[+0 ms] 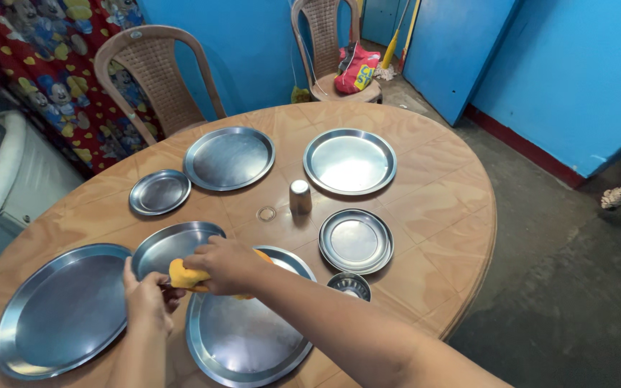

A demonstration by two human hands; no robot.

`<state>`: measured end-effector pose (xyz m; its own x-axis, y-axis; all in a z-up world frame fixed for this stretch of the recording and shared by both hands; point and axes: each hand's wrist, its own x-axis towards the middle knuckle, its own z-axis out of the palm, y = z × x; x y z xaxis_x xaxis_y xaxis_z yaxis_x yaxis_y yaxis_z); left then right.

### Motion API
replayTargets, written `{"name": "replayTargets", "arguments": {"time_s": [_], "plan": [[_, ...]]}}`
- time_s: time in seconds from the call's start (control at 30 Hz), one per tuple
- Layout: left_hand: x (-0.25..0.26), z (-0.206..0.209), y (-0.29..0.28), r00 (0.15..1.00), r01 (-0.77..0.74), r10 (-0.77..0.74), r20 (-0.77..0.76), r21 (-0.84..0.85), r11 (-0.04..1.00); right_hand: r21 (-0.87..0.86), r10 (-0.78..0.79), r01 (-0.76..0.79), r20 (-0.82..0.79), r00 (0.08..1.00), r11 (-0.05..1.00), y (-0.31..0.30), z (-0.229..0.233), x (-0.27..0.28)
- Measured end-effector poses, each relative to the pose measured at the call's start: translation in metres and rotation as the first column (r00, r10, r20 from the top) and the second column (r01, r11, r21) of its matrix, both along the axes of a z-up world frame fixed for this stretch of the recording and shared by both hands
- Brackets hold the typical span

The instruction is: The person wipes several stainless steel plates, bowls, and a metal cup using a yellow cloth on a round table, cleaning each item one by one.

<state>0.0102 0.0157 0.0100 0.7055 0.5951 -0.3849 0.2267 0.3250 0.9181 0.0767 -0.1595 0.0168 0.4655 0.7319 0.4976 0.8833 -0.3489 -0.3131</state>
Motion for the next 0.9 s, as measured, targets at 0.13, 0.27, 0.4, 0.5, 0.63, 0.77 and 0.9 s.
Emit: {"name": "replayTargets", "arguments": {"time_s": [0.13, 0.27, 0.4, 0.5, 0.63, 0.77, 0.9], "plan": [[-0.002, -0.004, 0.027, 0.998, 0.011, -0.014, 0.059, 0.048, 0.999, -0.032, 0.047, -0.05, -0.104, 0.993, 0.998, -0.006, 0.005, 0.003], [0.003, -0.009, 0.024, 0.985, -0.142, 0.149, 0.085, -0.085, 0.986, -0.029, 0.072, -0.072, -0.015, 0.997, 0.997, 0.002, 0.012, 0.0], [0.008, -0.009, 0.003, 0.995, 0.031, -0.03, 0.092, -0.007, 0.999, -0.027, 0.024, -0.026, -0.046, 0.999, 0.999, 0.015, 0.014, 0.001], [0.01, -0.012, 0.001, 0.999, -0.029, 0.028, 0.025, 0.014, 0.999, -0.03, -0.01, 0.007, -0.097, 0.995, 1.0, 0.016, 0.008, 0.006], [0.01, -0.026, 0.028, 0.998, -0.062, 0.062, 0.001, 0.071, 0.996, -0.079, 0.045, -0.051, -0.079, 0.996, 0.996, 0.014, 0.002, 0.008], [0.006, -0.028, 0.04, 0.997, -0.077, 0.077, -0.004, 0.06, 0.995, -0.109, 0.05, -0.062, -0.11, 0.993, 0.992, 0.01, -0.001, 0.011], [0.003, -0.008, 0.013, 0.998, -0.06, 0.059, 0.012, 0.056, 0.997, -0.102, 0.056, -0.058, -0.018, 0.998, 0.993, 0.02, 0.0, 0.01]]}}
